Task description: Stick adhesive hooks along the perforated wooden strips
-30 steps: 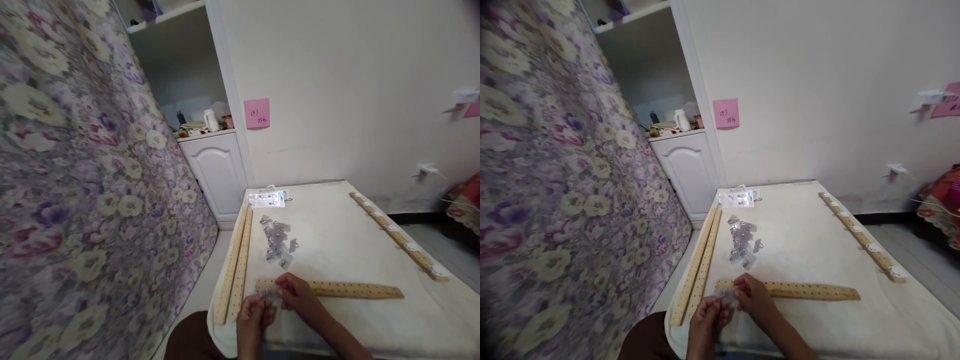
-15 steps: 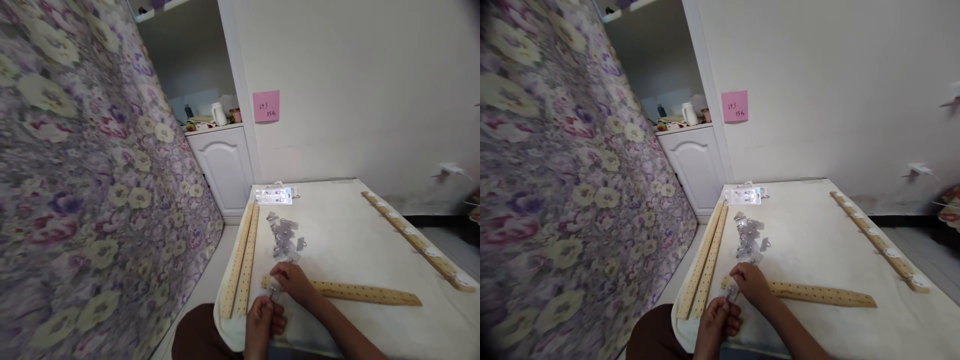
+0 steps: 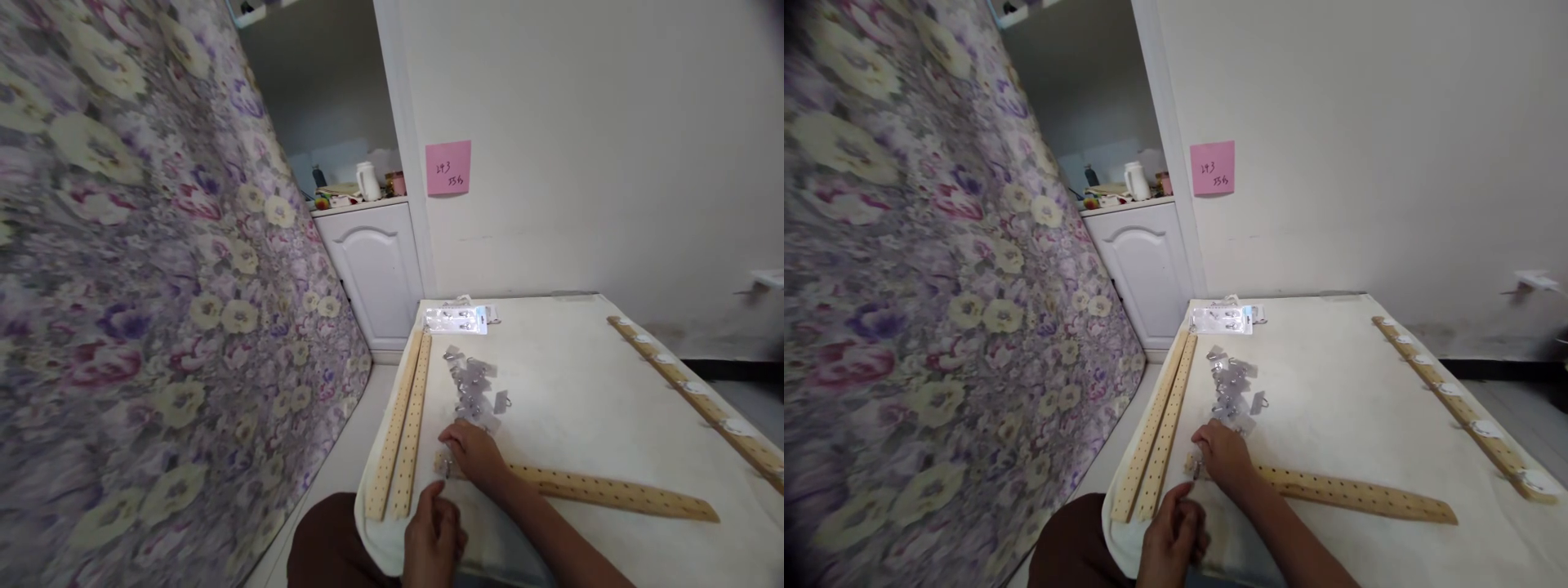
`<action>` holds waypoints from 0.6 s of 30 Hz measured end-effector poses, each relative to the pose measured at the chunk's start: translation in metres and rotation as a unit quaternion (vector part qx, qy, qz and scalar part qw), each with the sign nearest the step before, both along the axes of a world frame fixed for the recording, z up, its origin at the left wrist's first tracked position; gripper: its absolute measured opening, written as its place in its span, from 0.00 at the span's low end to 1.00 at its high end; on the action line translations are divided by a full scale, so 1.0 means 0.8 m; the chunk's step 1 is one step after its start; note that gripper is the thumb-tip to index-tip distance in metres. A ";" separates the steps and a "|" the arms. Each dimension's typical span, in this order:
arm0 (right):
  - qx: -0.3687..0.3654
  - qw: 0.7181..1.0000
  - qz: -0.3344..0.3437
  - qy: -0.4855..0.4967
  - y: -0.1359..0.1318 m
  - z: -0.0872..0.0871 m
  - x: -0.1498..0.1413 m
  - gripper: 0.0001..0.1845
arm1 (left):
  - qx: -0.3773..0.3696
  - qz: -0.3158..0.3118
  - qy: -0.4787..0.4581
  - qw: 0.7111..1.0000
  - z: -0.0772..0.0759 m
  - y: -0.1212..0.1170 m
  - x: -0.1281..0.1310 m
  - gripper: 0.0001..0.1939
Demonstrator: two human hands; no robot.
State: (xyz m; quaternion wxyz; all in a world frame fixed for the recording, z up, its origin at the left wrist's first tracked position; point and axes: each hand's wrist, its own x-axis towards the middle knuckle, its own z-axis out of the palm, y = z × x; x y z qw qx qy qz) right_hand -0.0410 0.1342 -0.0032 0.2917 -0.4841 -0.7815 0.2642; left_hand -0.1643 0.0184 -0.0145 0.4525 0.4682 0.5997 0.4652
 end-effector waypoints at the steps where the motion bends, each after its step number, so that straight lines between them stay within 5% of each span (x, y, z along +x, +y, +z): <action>1: 0.006 1.000 0.001 0.000 0.000 -0.002 0.000 0.15 | 0.026 0.016 0.049 0.998 -0.003 -0.002 0.000 0.23; 4: 0.015 1.000 0.003 0.004 0.001 -0.006 -0.001 0.15 | 0.109 0.061 0.168 0.978 -0.012 -0.003 0.001 0.21; 8: 0.005 1.000 0.007 0.022 0.003 -0.008 0.001 0.15 | 0.176 0.038 0.246 0.952 -0.017 0.002 0.001 0.20; 14: 0.010 0.999 0.003 0.041 0.004 -0.011 0.001 0.14 | 0.172 -0.032 0.267 0.948 -0.010 0.011 -0.006 0.21; 18: 0.010 0.999 0.000 0.052 0.004 -0.011 0.000 0.14 | 0.176 -0.012 0.276 0.945 -0.020 0.015 -0.005 0.22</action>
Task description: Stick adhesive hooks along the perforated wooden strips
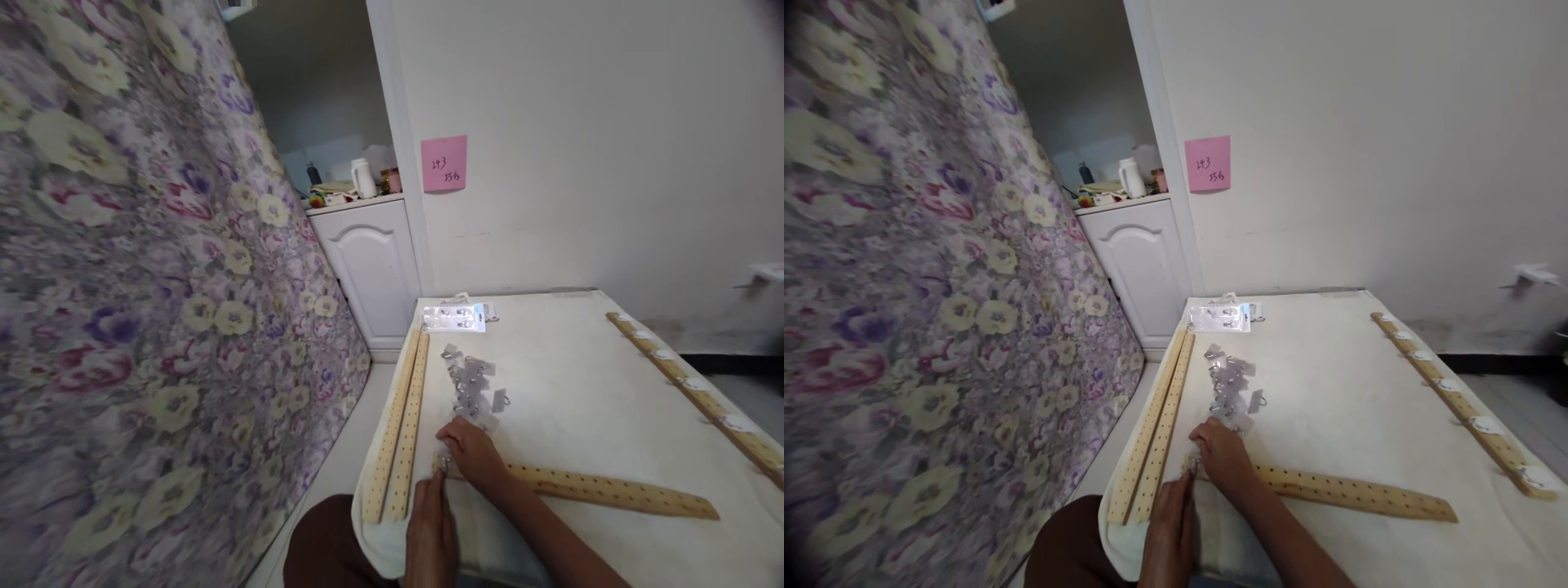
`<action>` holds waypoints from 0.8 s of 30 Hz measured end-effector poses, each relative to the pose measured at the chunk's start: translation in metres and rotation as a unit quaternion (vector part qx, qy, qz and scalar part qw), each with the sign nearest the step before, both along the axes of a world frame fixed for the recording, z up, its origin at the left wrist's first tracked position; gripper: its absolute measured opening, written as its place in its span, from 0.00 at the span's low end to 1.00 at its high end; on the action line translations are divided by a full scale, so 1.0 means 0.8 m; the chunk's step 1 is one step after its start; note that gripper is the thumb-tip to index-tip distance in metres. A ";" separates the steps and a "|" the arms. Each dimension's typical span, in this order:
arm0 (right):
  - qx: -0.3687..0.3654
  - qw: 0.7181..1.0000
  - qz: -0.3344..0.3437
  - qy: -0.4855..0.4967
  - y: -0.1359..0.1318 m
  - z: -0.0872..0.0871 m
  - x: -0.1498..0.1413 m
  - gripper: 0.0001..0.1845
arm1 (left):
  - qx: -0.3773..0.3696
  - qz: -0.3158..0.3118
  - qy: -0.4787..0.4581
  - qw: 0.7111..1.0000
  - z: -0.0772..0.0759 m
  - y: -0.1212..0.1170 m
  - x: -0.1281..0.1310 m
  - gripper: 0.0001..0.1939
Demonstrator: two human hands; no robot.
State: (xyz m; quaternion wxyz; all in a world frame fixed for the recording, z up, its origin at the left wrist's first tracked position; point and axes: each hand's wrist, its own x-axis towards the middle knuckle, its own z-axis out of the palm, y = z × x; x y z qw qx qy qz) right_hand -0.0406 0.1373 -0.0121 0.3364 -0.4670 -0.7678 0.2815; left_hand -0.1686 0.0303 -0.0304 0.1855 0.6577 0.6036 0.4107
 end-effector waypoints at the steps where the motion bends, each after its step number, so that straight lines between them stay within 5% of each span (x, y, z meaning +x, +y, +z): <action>1: -0.001 1.000 -0.001 0.001 0.000 0.000 0.000 0.14 | 0.003 0.004 0.004 1.000 -0.005 0.001 0.000 0.23; 12: -0.001 1.000 -0.001 0.013 0.002 0.000 0.000 0.14 | -0.023 -0.020 0.051 0.998 -0.032 0.001 -0.007 0.28; 24: 0.001 1.000 -0.004 0.015 0.002 -0.001 0.000 0.14 | -0.021 -0.027 0.054 0.998 -0.021 0.001 -0.003 0.26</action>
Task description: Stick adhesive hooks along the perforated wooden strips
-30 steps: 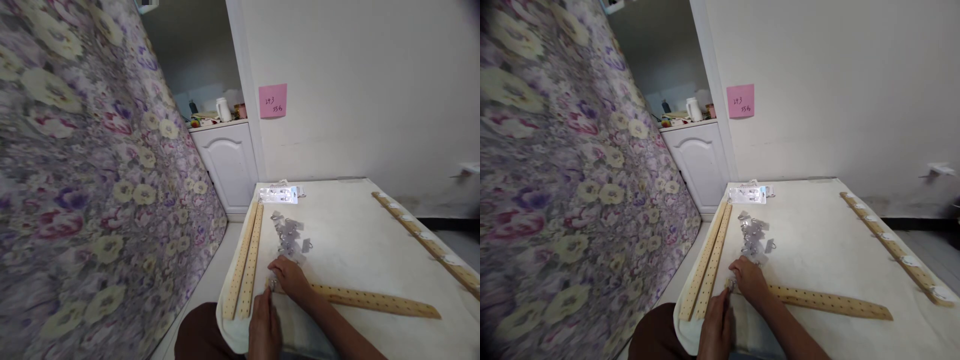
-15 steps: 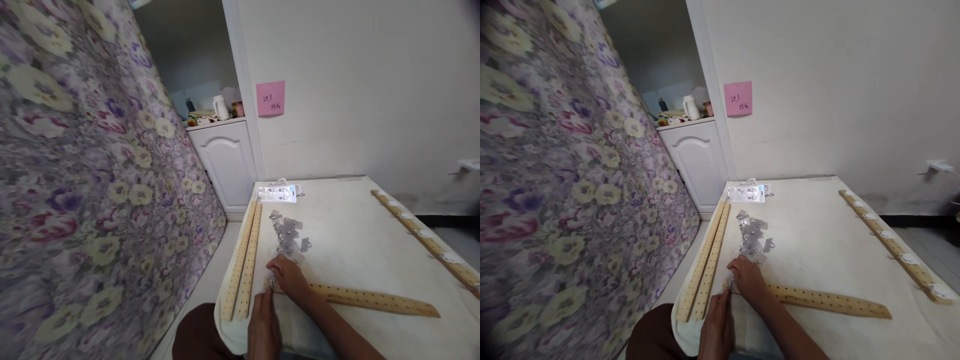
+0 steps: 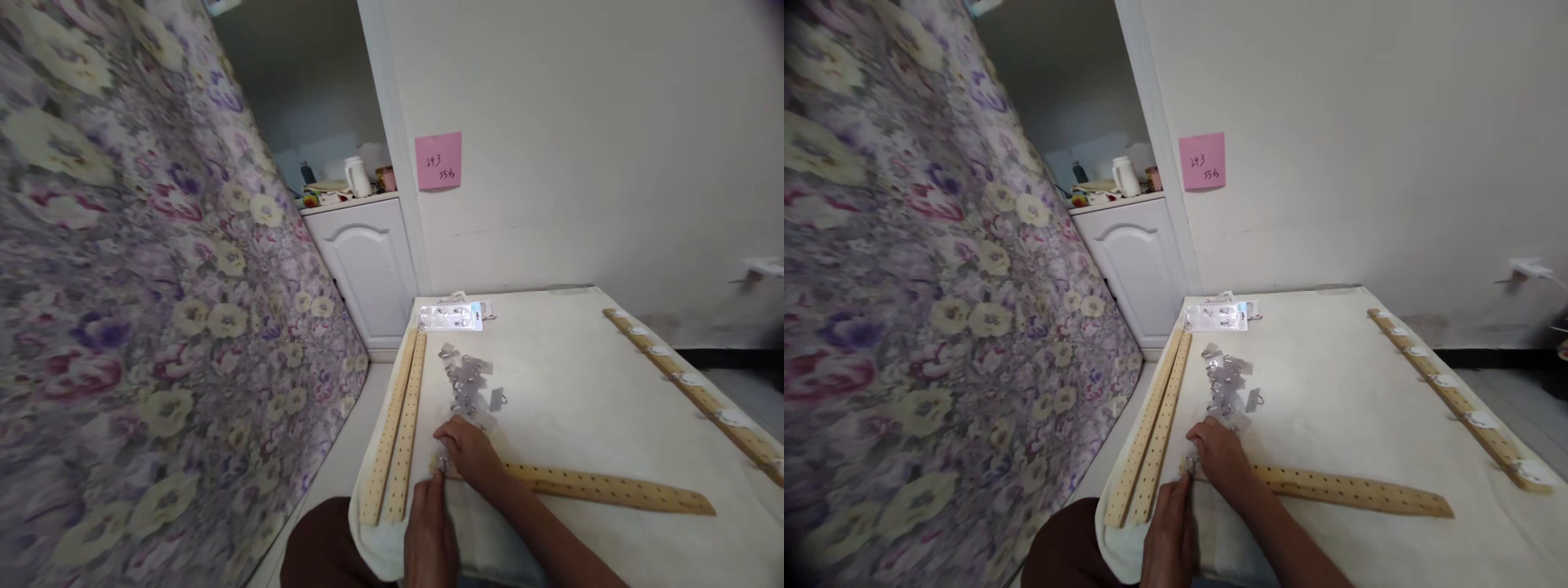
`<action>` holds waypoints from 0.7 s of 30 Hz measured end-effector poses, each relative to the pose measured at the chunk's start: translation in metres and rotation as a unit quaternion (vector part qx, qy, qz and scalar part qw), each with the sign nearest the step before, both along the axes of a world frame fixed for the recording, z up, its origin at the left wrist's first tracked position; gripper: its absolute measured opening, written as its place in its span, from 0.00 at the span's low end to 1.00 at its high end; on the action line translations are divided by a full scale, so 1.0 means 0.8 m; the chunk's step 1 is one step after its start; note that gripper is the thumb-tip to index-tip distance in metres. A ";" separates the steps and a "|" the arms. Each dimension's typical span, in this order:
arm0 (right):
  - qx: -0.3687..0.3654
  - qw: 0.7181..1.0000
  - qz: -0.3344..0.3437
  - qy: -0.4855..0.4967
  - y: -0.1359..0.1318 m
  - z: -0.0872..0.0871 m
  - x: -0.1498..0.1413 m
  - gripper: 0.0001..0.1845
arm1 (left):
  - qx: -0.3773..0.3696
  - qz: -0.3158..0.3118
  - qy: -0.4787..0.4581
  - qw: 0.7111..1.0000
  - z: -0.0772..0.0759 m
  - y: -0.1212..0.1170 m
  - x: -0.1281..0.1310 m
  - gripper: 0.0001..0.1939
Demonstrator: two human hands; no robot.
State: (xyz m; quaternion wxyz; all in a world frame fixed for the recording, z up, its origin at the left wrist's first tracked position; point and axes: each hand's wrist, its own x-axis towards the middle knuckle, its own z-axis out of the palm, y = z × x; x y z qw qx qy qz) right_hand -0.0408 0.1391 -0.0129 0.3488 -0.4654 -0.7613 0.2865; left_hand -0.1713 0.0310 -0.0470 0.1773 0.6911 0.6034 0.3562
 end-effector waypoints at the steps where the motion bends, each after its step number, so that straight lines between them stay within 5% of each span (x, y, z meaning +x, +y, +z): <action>1: -0.001 1.000 0.001 0.003 0.000 0.001 0.000 0.14 | 0.003 0.001 0.003 1.000 -0.001 0.000 0.000 0.27; 8: -0.042 0.999 0.013 -0.007 -0.002 0.005 0.004 0.12 | 0.007 0.005 0.019 1.000 -0.005 0.002 -0.001 0.27; 21: -0.077 0.997 0.019 0.001 0.000 0.005 0.007 0.15 | -0.020 -0.002 0.028 0.999 0.036 -0.003 0.003 0.26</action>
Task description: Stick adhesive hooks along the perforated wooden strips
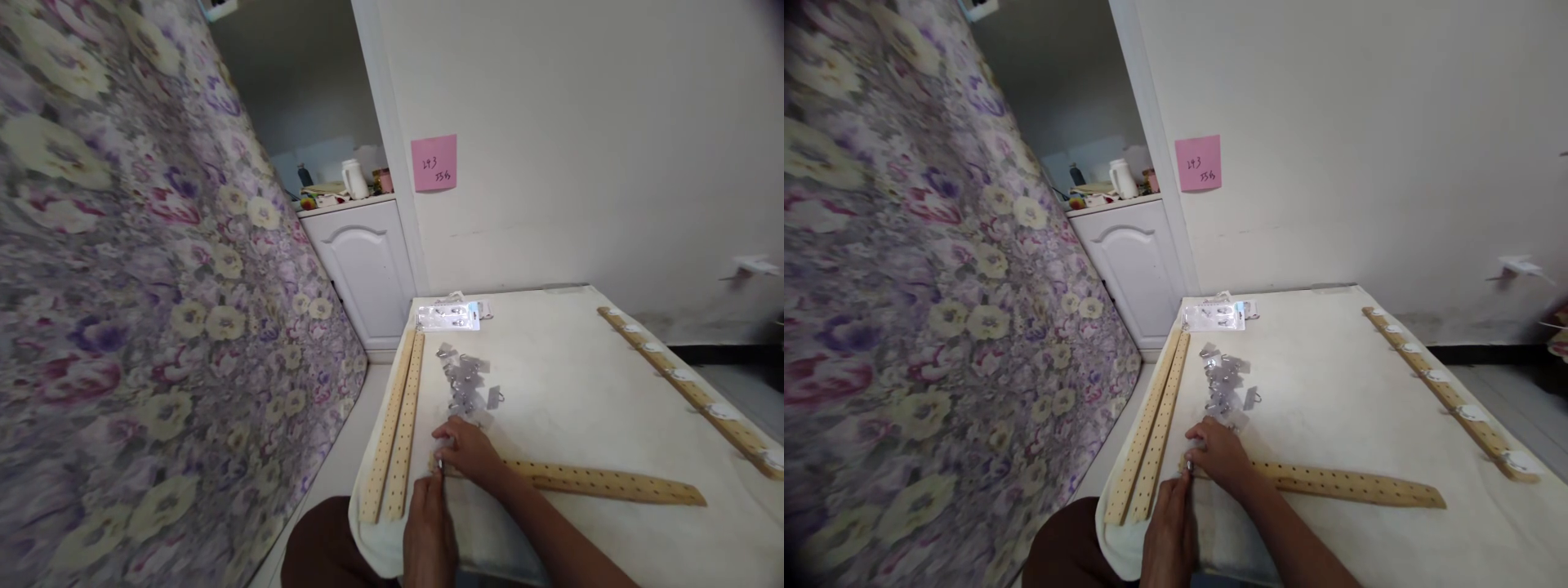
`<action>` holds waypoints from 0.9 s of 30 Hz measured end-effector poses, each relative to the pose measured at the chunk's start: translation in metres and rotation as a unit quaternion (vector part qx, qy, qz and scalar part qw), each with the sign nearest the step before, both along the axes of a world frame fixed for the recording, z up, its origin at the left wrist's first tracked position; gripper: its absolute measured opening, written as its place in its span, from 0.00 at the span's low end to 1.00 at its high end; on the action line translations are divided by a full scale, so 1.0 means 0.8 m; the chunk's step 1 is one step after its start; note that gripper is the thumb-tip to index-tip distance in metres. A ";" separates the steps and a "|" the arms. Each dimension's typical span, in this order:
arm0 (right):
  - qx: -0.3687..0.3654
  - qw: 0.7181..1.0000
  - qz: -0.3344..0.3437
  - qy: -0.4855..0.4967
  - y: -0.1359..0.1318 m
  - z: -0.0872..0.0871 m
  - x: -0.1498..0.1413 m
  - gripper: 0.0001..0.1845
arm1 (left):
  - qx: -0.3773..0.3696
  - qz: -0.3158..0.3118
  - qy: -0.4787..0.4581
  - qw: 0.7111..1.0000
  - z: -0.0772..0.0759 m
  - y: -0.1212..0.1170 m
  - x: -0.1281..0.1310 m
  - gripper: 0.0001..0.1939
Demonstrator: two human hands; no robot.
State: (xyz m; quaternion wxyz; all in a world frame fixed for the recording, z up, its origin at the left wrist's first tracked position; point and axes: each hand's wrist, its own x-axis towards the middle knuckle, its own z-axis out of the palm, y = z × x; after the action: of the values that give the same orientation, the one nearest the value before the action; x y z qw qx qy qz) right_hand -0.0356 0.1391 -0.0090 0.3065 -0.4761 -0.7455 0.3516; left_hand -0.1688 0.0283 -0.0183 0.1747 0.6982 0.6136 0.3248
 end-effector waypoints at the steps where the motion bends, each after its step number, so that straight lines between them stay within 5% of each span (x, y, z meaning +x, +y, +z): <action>1: -0.001 1.000 0.000 0.002 0.000 0.000 0.000 0.15 | 0.002 -0.002 0.002 1.000 0.000 0.000 0.000 0.26; 15: 0.044 0.999 -0.005 0.031 -0.005 0.001 0.002 0.15 | 0.047 -0.012 0.005 0.999 -0.012 -0.003 -0.004 0.26; 21: 0.101 0.982 -0.110 0.118 -0.013 0.008 0.019 0.10 | 0.119 0.018 -0.018 0.993 -0.028 -0.008 -0.004 0.18; 27: 0.061 0.973 -0.208 0.085 -0.008 0.006 0.083 0.11 | 0.148 0.025 -0.051 0.987 -0.043 -0.005 0.002 0.14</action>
State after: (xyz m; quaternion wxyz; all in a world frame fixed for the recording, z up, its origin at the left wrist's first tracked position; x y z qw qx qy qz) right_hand 0.0306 0.1326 -0.0042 0.4632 -0.5695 -0.6216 0.2734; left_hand -0.1668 0.0245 -0.0531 0.0923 0.6835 0.5662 0.4514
